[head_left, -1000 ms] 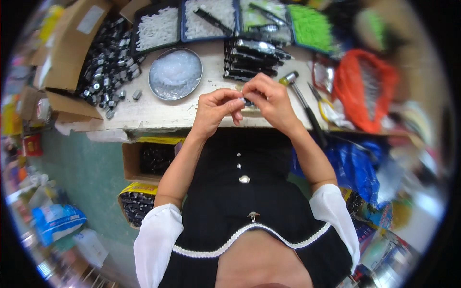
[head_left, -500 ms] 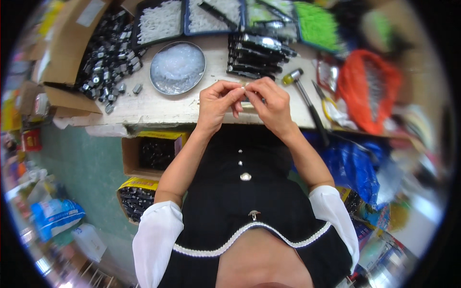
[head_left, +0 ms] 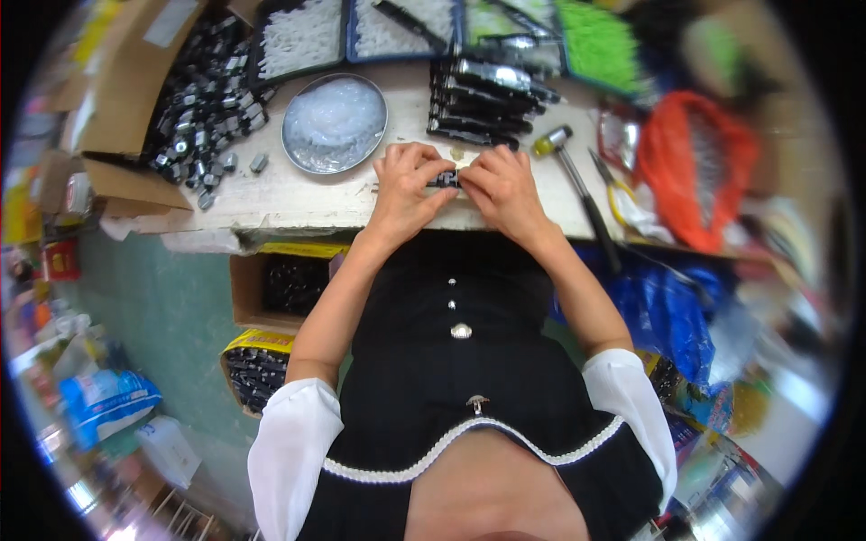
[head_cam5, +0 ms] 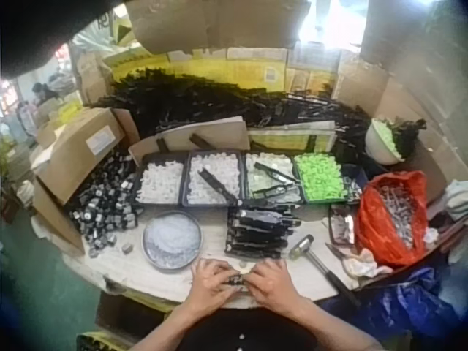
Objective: The person assembles small lock mechanisms at a cluttered workbench. They pick up metal cylinders and small components, insert them into a wooden jig, and use a hammer to secure the parts. The person repeatedly handles the components and the hammer, stacking the finished locks on the table.
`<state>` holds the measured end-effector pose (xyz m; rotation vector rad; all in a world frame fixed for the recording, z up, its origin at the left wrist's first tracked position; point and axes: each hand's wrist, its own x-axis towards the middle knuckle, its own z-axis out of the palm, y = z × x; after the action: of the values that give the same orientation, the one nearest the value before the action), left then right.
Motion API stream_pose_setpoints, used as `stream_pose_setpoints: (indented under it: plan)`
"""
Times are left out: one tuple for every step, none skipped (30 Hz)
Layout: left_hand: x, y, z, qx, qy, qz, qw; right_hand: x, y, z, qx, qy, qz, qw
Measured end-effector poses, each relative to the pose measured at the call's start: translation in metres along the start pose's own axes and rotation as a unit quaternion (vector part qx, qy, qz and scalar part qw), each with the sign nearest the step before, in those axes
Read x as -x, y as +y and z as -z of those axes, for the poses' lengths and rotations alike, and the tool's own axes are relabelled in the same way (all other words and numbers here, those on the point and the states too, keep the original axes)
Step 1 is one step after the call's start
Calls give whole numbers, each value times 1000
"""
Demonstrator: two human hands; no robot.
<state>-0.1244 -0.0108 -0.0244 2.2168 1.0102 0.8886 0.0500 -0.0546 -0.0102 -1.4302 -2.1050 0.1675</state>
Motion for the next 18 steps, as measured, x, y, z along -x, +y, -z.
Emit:
stream_pose_setpoints:
  plan:
    - [-1,1,-1,-7,-4,-2,1000,1,1,1,-4,8,-4,1000]
    - [-1,1,-2,-14,-8,-3,1000,2,1,2,-8,16,-7,1000]
    - [-2,1,-2,-14,-9,-3,1000,3,1,2,-12,25,-11,1000]
    - [-4,1,-3,-15,-13,-3,1000,4,2,2,-11,20,-5,1000]
    - [-4,1,-3,-15,-16,-3,1000,5,2,0,-10,15,1,1000]
    - [-5,1,-3,-25,-22,-3,999,6,2,0,-9,11,7,1000]
    - [-6,2,-2,-36,-28,-3,999,6,3,0,-16,11,5,1000]
    - [-7,3,-2,-46,-34,-3,998,6,4,2,-23,12,2,1000]
    - [-9,4,-2,-48,-44,2,998,5,4,5,-29,12,-1,999]
    - [-11,5,-2,-50,-54,8,997,5,5,7,-35,15,-3,999]
    - [-13,6,-2,-53,-64,13,996,6,6,9,-39,18,-6,999]
    - [-16,9,-1,-74,-86,14,993,8,8,12,-44,21,-9,999]
    - [-21,13,2,-95,-107,12,990,9,11,15,-50,33,-13,998]
    - [-26,17,5,-116,-129,9,985,11,15,20,-56,45,-17,997]
    - [-29,21,7,-156,-151,-1,976,13,20,25,-61,58,-22,996]
    - [-33,27,10,-196,-171,-15,966,15,26,35,-55,75,-24,995]
    - [-38,33,13,-234,-190,-33,953,15,33,48,-49,94,-38,994]
    - [-45,40,19,-252,-230,-37,939,20,47,58,-49,121,-54,990]
